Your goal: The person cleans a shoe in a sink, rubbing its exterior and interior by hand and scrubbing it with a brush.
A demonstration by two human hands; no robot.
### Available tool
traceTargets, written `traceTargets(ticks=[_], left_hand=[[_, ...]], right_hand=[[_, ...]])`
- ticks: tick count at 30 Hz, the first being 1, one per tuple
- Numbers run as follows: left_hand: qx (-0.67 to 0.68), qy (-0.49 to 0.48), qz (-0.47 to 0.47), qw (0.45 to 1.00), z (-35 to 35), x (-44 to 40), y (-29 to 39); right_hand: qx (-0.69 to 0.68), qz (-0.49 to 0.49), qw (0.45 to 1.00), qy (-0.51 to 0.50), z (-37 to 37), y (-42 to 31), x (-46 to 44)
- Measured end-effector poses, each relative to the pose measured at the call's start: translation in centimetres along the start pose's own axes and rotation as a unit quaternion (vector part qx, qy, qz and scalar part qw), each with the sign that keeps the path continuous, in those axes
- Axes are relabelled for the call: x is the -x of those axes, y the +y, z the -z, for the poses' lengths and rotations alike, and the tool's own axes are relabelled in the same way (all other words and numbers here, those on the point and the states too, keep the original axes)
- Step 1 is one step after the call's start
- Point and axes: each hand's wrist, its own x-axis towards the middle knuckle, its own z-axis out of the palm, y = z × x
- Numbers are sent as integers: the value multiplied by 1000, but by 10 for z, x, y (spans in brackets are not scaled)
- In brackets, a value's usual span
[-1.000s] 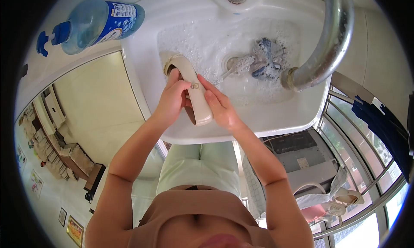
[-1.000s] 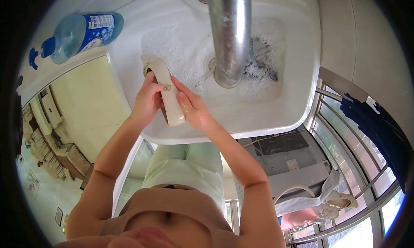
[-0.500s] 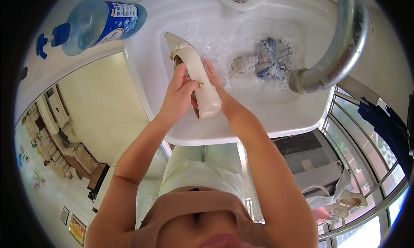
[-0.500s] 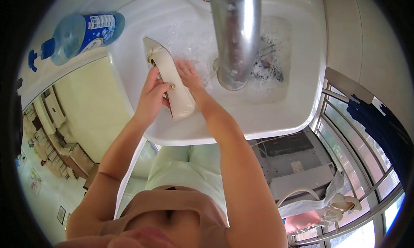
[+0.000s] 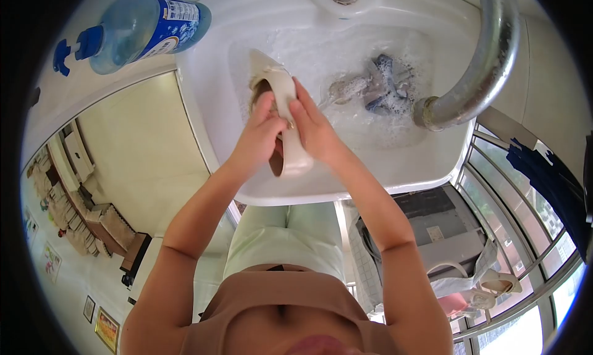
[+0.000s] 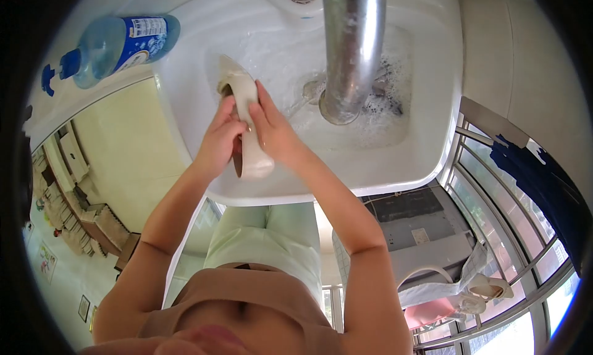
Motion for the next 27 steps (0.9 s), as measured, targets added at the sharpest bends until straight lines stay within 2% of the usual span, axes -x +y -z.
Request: traceTargets(ticks=[1, 2, 3, 6, 9, 10, 11, 12, 13, 14, 16, 17, 18, 20, 21, 22, 25, 26, 27], left_hand=[[64, -22, -13, 998, -4, 3, -7], [57, -35, 1, 998, -4, 6, -8], [51, -48, 16, 997, -5, 11, -5], [13, -81, 11, 997, -8, 14, -12], [-21, -93, 4, 995, -15, 29, -10], [-27, -95, -4, 995, -13, 30, -12], [-34, -97, -13, 995, -10, 31, -12], [-7, -95, -8, 995, -10, 32, -8], [20, -93, -2, 995, -14, 34, 0], [47, -91, 2, 995, -16, 34, 5], [7, -85, -15, 996, -12, 32, -1], [-13, -82, -22, 996, -9, 31, -6], [-13, -83, -18, 996, -5, 31, -10], [-10, -83, -13, 996, 3, 27, -16], [-23, -80, -9, 997, 5, 27, -13], [-35, -77, -4, 996, 6, 28, -9], [-54, -61, -23, 996, 8, 24, -15], [-57, -53, -38, 996, 8, 21, -19], [-91, -62, -42, 993, 9, 19, -20]], right_hand=[[-5, -3, 1000, 12, 1, -2, -9], [-10, -7, 1000, 26, 2, -2, -17], [3, -10, 996, 90, -4, 5, -24], [165, -96, 976, 108, 5, -12, -43], [-17, -211, 973, 92, 30, 14, -75], [100, -110, 982, 118, 32, 34, -78], [213, -5, 967, 141, 31, 65, -79], [321, 100, 928, 160, 29, 94, -80], [387, 150, 887, 204, 23, 117, -83], [450, 133, 856, 217, 15, 127, -81], [571, 98, 778, 245, 7, 144, -77], [386, 169, 894, 154, 6, 162, -75], [176, 229, 956, 54, 5, 188, -74], [186, 248, 951, 6, 11, 189, -76], [403, 206, 889, 64, 20, 163, -77], [599, 152, 778, 118, 24, 142, -76], [441, 192, 831, 279, 29, 107, -80], [274, 150, 918, 243, 31, 90, -75], [96, 100, 970, 198, 25, 55, -62]])
